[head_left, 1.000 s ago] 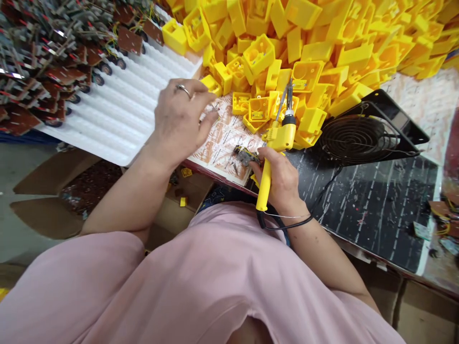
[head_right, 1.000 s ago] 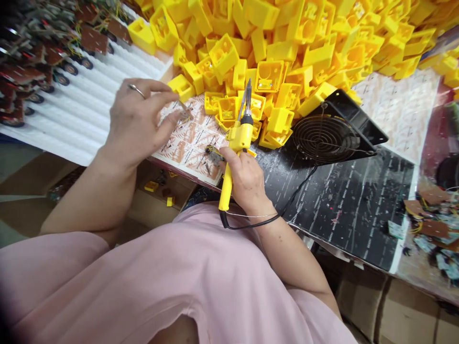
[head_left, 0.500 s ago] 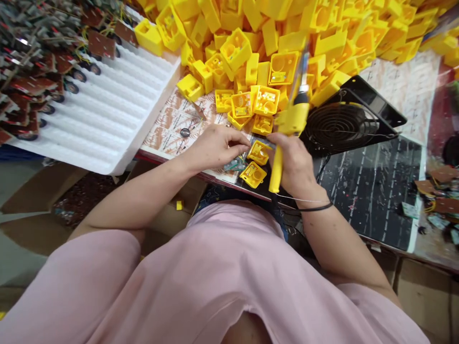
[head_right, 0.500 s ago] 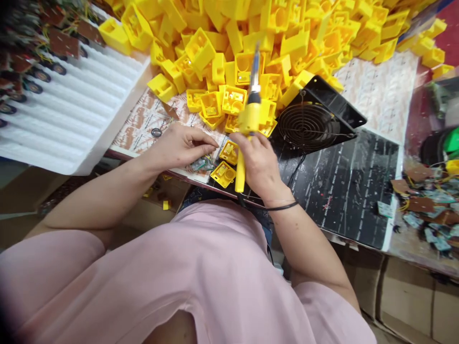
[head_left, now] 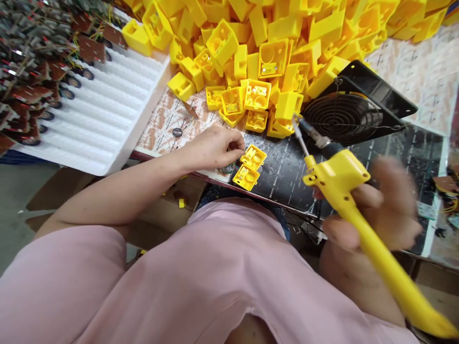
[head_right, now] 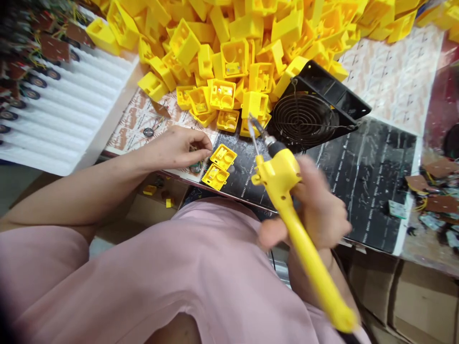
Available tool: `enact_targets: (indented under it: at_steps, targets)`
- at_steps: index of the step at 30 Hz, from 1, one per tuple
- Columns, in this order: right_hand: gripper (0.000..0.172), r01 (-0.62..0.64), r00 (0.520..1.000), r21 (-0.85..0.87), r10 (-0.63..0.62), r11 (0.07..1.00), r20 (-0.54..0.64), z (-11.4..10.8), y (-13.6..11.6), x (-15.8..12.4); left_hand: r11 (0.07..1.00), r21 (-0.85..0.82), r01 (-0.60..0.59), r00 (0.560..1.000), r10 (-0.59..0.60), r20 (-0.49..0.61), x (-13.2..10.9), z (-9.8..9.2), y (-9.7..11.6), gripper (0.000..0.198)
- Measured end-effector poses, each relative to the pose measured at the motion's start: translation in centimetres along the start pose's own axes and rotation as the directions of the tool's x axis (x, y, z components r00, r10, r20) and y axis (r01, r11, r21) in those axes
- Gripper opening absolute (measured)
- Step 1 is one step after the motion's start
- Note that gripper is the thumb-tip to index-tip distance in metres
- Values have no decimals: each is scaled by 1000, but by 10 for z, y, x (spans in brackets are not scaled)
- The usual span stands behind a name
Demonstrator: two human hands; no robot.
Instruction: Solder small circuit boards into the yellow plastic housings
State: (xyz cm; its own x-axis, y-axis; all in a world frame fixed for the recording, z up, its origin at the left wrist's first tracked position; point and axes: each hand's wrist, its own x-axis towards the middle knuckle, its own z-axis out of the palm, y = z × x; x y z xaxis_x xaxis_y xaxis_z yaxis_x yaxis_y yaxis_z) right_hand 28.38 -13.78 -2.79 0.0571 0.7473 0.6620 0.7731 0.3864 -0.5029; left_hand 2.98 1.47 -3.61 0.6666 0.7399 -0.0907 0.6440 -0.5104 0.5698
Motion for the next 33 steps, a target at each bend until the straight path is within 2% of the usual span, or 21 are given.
enact_targets:
  at_steps: [2,3,4,6,10,16,19,22,26,29,31,33]
  targets:
    - [52,-137,974,6,136,991,-183,-7,-4,-8,996,92,-12,1000,10,21,1,3,4,22]
    - [45,-163,958,27,165,986,-235,-8,-5,-11,991,134,-19,1000,16,27,1,5,5,24]
    - [39,-181,954,50,188,982,-232,-7,-3,-15,985,169,-25,999,20,30,1,6,5,26]
    - [38,-140,969,93,156,986,-191,-4,3,-21,976,215,-37,999,32,29,1,9,5,29]
    - [53,28,999,102,-23,994,-47,6,13,-31,949,310,-50,999,43,29,2,9,7,32]
    - [26,95,992,148,-105,984,62,16,5,-26,876,480,-48,995,-1,101,4,4,20,34]
    - [23,126,987,63,-131,990,96,17,1,-18,850,523,-69,991,-3,136,5,3,24,35]
    - [23,208,968,-6,-205,978,143,16,-2,-10,833,545,-97,991,28,133,6,3,26,33]
    - [24,297,939,47,-300,954,166,15,0,-3,820,562,-108,991,44,126,7,3,28,31]
    - [17,222,959,75,-232,972,161,8,8,-8,807,582,-97,990,17,142,8,2,28,32]
    - [15,126,979,9,-126,992,159,2,15,-15,805,584,-103,989,21,146,9,2,27,33]
    - [14,89,985,-51,-80,995,155,-2,19,-20,807,581,-107,989,27,145,9,2,28,33]
